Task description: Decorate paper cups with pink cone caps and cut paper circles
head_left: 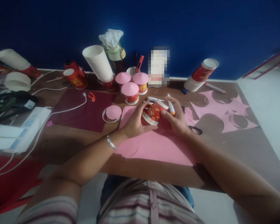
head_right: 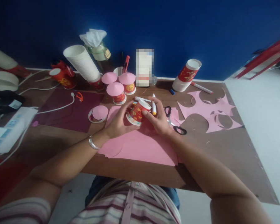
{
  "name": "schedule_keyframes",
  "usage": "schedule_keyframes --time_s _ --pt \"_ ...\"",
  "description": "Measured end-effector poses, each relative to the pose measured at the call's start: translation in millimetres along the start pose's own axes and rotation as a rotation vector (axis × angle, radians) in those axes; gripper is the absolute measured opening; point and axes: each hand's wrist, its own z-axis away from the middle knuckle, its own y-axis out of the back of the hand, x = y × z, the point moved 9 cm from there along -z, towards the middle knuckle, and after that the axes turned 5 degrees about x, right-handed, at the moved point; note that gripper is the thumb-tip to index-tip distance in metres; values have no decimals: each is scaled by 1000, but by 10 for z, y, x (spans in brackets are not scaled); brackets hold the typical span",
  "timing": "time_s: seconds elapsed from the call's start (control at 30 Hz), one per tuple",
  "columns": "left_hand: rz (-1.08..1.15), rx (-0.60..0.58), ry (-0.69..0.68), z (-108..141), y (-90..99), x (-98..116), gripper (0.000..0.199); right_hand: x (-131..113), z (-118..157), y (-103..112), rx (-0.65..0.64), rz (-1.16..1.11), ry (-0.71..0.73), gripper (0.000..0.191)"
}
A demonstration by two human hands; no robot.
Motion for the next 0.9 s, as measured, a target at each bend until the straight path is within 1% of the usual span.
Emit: schedule_keyframes --time_s 0.07,0.13,0.27,0.43,0.53,0.6,0.67,0.77,0.9 --pt "21 -1 30 -4 1 -19 94 19 -1 1 5 -34 -29 55" --pt "26 9 49 -5 6 -28 91 15 -3 5 10 -34 -26 55" --pt "-4 56 19 -7 43 -1 87 -28 -8 -2 7 -22 9 53" --pt "-207 100 -89 4 77 103 99 -99 -13 -40 -25 11 75 51" --pt "-298 98 -121 14 64 151 104 -104 -12 -77 -60 -30 72 56" --pt "-321 82 -122 18 45 159 106 -92 -9 -88 -68 -47 57 57" --pt "-311 77 -131 19 40 164 107 -68 -4 -82 -62 -41 39 59" --pt "-234 82 -129 16 52 147 105 -21 0 -62 -53 -7 26 60" --pt "-96 73 -77 1 62 84 97 -6 -2 -61 -75 15 62 57"
